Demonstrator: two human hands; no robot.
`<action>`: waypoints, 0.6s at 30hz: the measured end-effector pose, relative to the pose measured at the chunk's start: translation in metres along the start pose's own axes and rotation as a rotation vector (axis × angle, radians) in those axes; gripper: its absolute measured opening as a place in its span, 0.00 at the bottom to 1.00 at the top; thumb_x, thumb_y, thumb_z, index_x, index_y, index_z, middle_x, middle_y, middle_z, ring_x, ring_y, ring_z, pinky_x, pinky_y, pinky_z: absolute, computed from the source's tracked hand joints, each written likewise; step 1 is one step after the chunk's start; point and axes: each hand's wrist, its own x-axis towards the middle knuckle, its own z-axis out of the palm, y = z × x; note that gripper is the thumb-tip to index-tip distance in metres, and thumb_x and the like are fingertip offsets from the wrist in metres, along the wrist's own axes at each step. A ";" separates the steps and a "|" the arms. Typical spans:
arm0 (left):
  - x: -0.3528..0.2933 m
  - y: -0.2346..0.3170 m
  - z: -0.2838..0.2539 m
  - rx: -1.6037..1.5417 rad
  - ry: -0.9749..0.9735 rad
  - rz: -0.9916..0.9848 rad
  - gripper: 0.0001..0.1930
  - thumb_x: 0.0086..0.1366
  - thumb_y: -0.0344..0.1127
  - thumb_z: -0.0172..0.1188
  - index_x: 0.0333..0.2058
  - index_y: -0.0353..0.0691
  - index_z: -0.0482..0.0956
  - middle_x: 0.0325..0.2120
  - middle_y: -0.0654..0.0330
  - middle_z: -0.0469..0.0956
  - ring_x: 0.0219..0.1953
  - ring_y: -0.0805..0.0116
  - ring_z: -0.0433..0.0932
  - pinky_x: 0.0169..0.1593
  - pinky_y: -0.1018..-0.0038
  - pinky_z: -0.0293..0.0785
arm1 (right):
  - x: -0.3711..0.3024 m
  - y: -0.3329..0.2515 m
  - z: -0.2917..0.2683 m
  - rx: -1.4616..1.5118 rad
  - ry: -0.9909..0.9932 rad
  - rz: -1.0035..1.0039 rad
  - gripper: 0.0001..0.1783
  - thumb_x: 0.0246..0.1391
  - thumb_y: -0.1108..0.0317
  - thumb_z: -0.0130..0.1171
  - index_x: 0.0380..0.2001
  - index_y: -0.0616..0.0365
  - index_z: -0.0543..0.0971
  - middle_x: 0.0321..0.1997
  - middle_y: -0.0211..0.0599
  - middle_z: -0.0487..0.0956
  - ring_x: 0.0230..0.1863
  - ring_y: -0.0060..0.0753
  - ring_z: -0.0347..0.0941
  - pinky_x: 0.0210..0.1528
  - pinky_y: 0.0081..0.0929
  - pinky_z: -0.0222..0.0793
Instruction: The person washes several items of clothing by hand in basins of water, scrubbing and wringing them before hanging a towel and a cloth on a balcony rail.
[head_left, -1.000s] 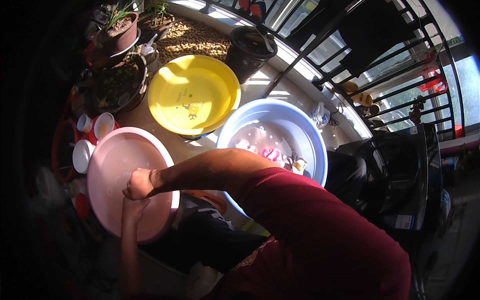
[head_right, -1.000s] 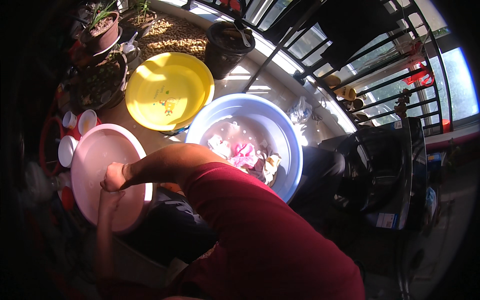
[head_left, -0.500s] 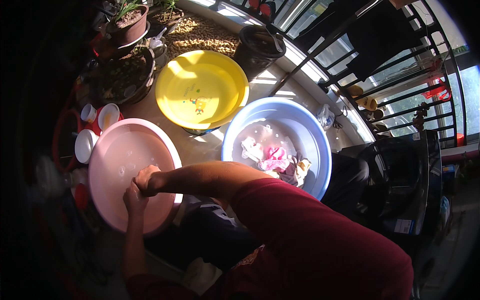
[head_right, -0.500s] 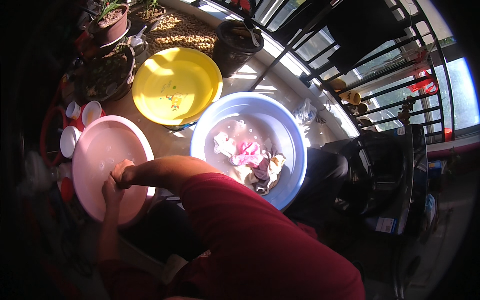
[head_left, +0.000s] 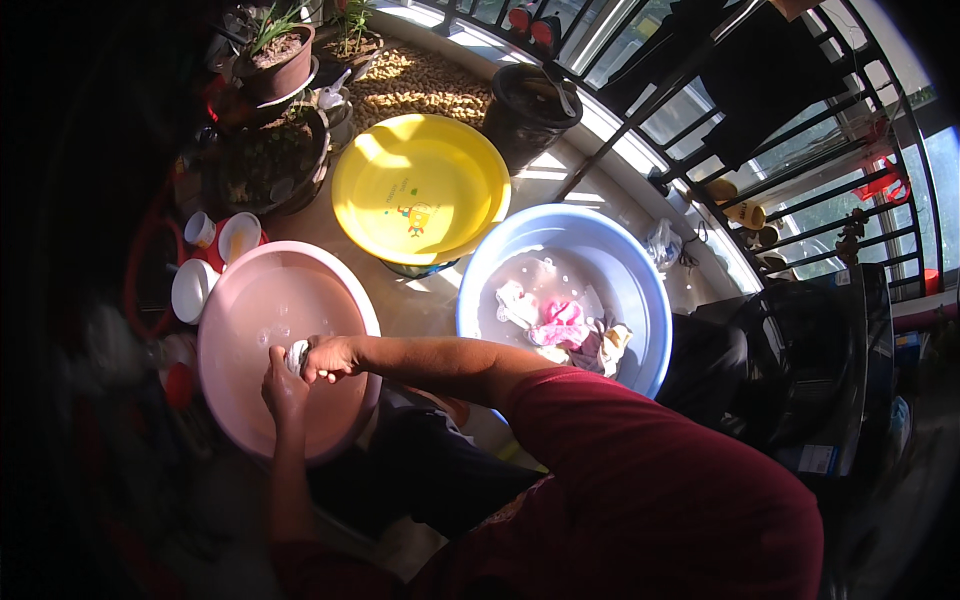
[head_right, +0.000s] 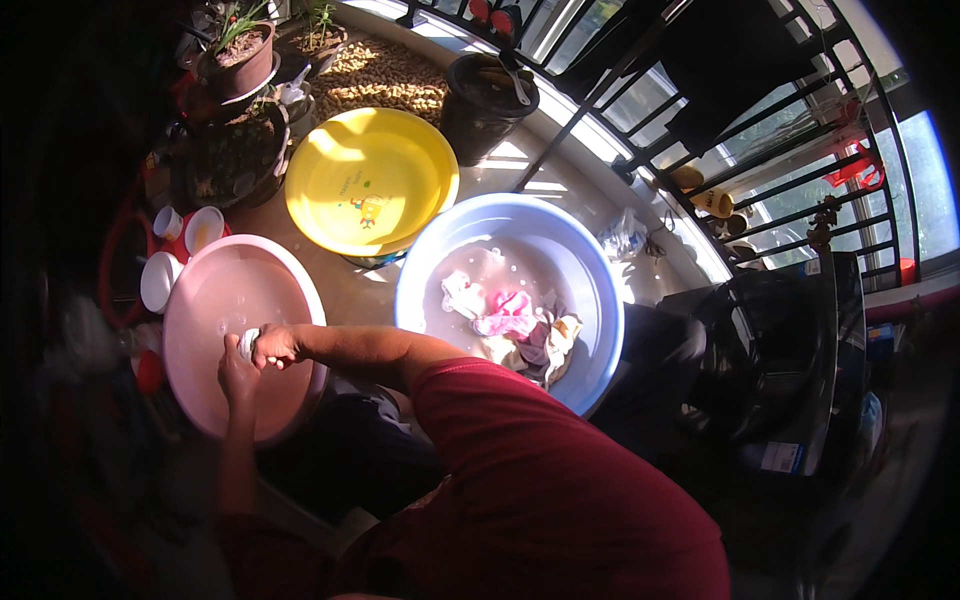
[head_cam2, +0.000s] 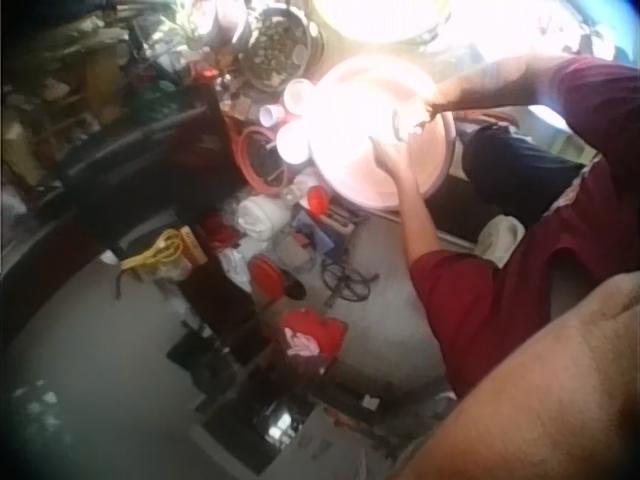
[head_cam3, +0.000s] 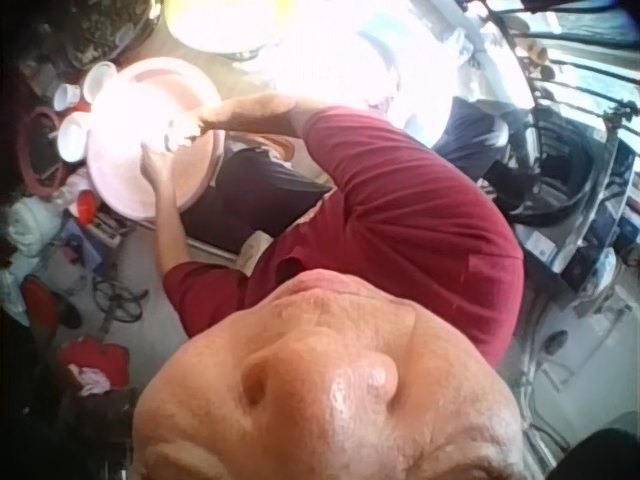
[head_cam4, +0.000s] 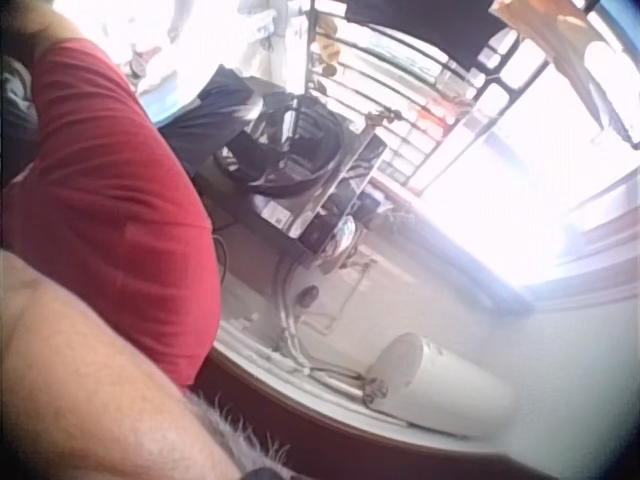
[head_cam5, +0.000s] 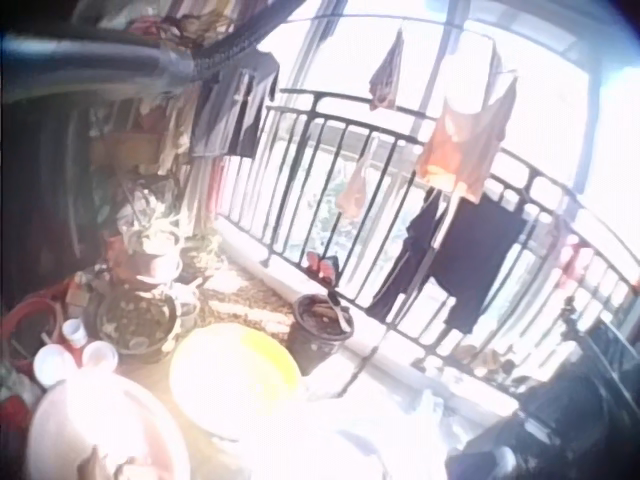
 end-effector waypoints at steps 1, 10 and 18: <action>0.000 0.005 -0.006 -0.047 -0.059 -0.151 0.20 0.47 0.33 0.62 0.37 0.40 0.62 0.32 0.47 0.74 0.38 0.45 0.73 0.38 0.58 0.69 | 0.000 -0.002 -0.003 0.314 -0.087 -0.001 0.28 0.35 0.77 0.60 0.44 0.54 0.66 0.20 0.28 0.68 0.20 0.21 0.68 0.18 0.19 0.64; 0.015 0.042 -0.065 -0.298 -0.071 0.113 0.28 0.43 0.29 0.66 0.43 0.39 0.62 0.41 0.50 0.67 0.45 0.52 0.68 0.46 0.63 0.66 | -0.066 -0.074 0.012 0.343 0.278 -0.218 0.21 0.44 0.57 0.65 0.37 0.54 0.69 0.23 0.31 0.71 0.17 0.25 0.67 0.15 0.23 0.65; 0.013 0.087 -0.109 -0.771 -0.233 0.021 0.23 0.49 0.30 0.64 0.42 0.41 0.63 0.36 0.62 0.65 0.30 0.74 0.70 0.24 0.81 0.66 | -0.132 -0.099 0.002 0.405 0.384 -0.520 0.24 0.41 0.81 0.51 0.44 0.49 0.68 0.30 0.35 0.72 0.31 0.30 0.69 0.29 0.25 0.67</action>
